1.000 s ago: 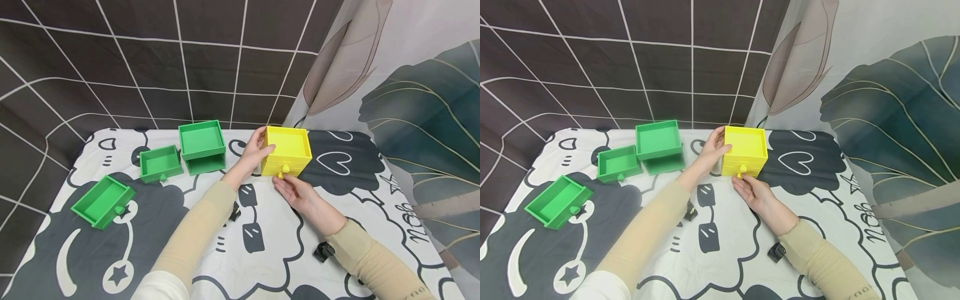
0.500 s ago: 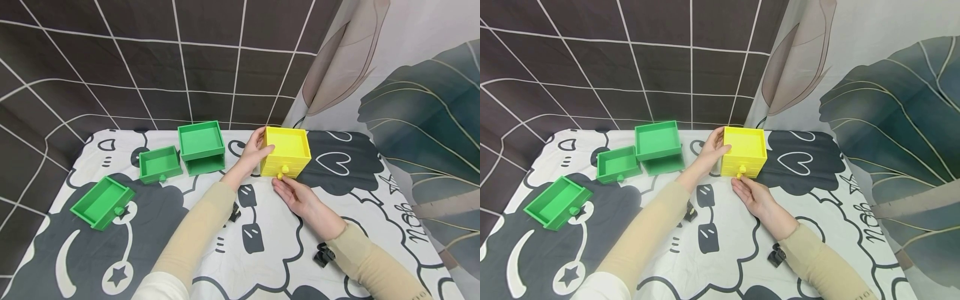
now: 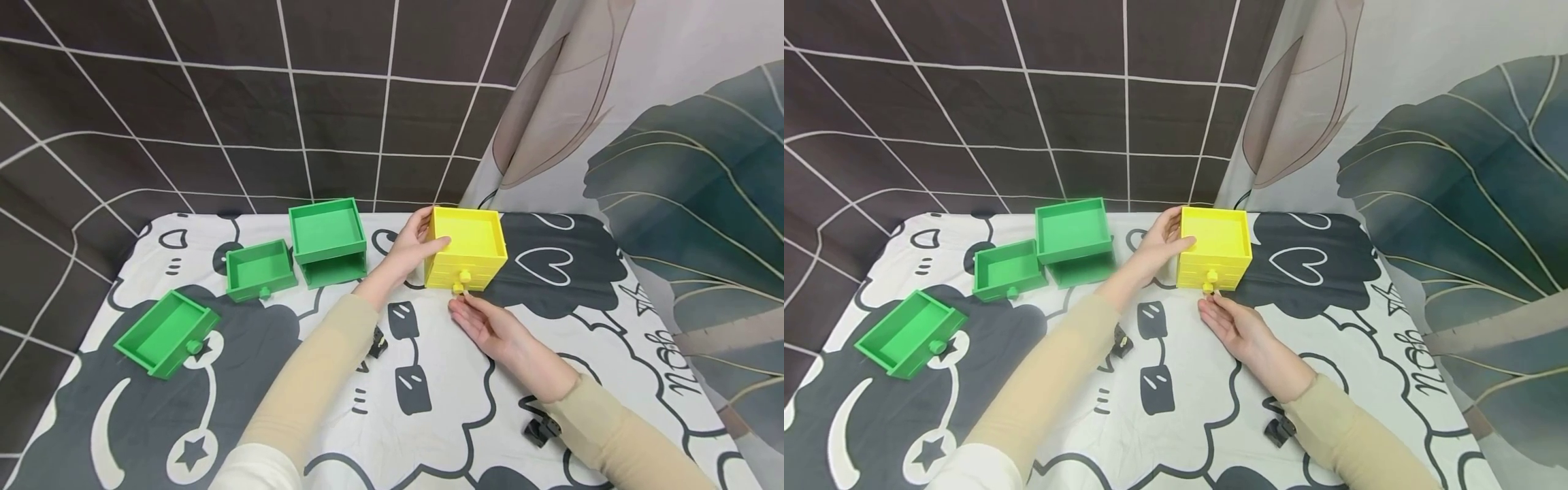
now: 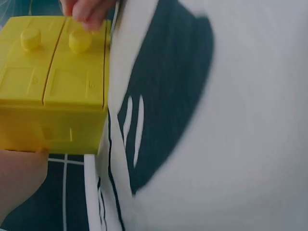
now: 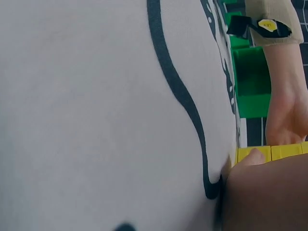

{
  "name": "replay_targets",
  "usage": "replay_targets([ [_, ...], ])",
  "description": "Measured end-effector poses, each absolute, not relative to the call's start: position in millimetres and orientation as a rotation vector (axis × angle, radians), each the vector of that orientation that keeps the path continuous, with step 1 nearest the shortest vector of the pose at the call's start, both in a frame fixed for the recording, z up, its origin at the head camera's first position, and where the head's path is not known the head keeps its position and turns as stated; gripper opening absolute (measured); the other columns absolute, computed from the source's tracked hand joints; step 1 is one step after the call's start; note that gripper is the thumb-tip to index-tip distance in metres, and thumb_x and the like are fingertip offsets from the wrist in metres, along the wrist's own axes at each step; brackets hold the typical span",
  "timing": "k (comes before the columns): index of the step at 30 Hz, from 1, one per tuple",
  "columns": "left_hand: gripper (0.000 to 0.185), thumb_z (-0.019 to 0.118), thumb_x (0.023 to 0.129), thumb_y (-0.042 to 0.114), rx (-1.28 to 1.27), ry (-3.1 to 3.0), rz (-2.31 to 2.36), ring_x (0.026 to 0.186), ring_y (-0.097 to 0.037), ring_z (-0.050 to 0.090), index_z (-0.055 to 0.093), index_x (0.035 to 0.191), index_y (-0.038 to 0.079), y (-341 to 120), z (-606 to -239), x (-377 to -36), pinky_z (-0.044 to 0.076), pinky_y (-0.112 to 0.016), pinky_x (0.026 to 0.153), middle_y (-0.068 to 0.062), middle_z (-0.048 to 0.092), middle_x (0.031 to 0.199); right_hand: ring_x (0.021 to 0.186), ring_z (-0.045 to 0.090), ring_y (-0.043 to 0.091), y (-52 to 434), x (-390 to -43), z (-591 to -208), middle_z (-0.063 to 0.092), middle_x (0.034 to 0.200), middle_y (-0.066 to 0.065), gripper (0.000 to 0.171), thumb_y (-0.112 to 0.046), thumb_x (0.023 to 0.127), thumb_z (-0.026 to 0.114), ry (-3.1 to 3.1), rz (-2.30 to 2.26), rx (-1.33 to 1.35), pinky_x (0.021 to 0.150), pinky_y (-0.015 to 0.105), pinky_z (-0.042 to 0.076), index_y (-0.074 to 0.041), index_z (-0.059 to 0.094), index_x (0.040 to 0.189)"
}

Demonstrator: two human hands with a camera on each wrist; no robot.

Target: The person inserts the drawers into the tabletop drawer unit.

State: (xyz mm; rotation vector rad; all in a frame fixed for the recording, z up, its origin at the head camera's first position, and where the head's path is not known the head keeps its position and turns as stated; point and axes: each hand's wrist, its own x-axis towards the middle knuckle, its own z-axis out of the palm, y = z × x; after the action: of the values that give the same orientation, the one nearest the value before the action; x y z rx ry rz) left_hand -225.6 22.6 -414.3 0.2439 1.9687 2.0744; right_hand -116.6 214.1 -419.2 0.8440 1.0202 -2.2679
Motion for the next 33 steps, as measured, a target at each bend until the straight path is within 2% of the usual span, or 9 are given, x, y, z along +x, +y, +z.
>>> replay_targets([
  [5, 0.079, 0.074, 0.099, 0.014, 0.300, 2.013, 2.004, 0.161, -0.024, 0.034, 0.032, 0.166, 0.014, 17.9, -411.3, -224.7, 0.034, -0.033, 0.134, -0.009, 0.038, 0.170, 0.097, 0.080, 0.015, 222.0, -113.6, -413.6, 0.082, 0.099, 0.009, 0.021, -0.013, 0.111, 0.054, 0.989, -2.262, 0.757, 0.103, 0.027, 0.064, -0.005, 0.072, 0.104],
  [9, 0.079, 0.073, 0.100, 0.012, 0.333, 2.026, 1.988, 0.162, -0.025, 0.033, 0.031, 0.167, 0.012, 11.9, -408.0, -220.3, 0.033, -0.036, 0.135, -0.011, 0.036, 0.172, 0.098, 0.080, 0.015, 226.5, -112.0, -405.2, 0.082, 0.101, 0.009, 0.026, -0.012, 0.112, 0.052, 0.974, -2.263, 0.670, 0.100, 0.027, 0.065, -0.004, 0.075, 0.101],
  [15, 0.074, 0.072, 0.100, 0.004, 0.412, 2.059, 1.956, 0.161, -0.028, 0.035, 0.035, 0.164, 0.004, 0.4, -404.5, -207.1, 0.033, -0.036, 0.134, -0.014, 0.038, 0.171, 0.100, 0.080, 0.015, 229.8, -109.9, -391.1, 0.083, 0.104, 0.009, 0.026, -0.011, 0.112, 0.051, 1.009, -2.261, 0.592, 0.100, 0.027, 0.065, -0.003, 0.075, 0.103],
  [20, 0.072, 0.072, 0.099, 0.003, 0.550, 2.140, 1.851, 0.160, -0.031, 0.036, 0.037, 0.161, -0.002, -10.7, -403.2, -191.9, 0.034, -0.035, 0.134, -0.017, 0.038, 0.170, 0.100, 0.080, 0.014, 227.7, -109.1, -378.6, 0.083, 0.104, 0.008, 0.027, -0.011, 0.112, 0.052, 1.062, -2.241, 0.517, 0.097, 0.026, 0.066, -0.005, 0.077, 0.103],
  [26, 0.068, 0.073, 0.097, 0.000, 0.652, 2.190, 1.790, 0.157, -0.035, 0.040, 0.042, 0.157, -0.005, -26.1, -405.7, -173.0, 0.037, -0.037, 0.132, -0.021, 0.044, 0.166, 0.105, 0.079, 0.015, 222.7, -108.2, -361.8, 0.083, 0.108, 0.007, 0.021, -0.010, 0.110, 0.058, 1.115, -2.209, 0.424, 0.100, 0.028, 0.065, -0.007, 0.079, 0.106],
  [33, 0.066, 0.076, 0.096, 0.003, 0.723, 2.310, 1.666, 0.154, -0.034, 0.045, 0.047, 0.155, -0.002, -53.8, -412.3, -154.0, 0.040, -0.041, 0.130, -0.019, 0.049, 0.163, 0.105, 0.080, 0.015, 212.0, -113.1, -344.7, 0.082, 0.110, 0.007, 0.014, -0.010, 0.108, 0.062, 1.184, -2.162, 0.319, 0.098, 0.028, 0.066, -0.006, 0.076, 0.109],
])
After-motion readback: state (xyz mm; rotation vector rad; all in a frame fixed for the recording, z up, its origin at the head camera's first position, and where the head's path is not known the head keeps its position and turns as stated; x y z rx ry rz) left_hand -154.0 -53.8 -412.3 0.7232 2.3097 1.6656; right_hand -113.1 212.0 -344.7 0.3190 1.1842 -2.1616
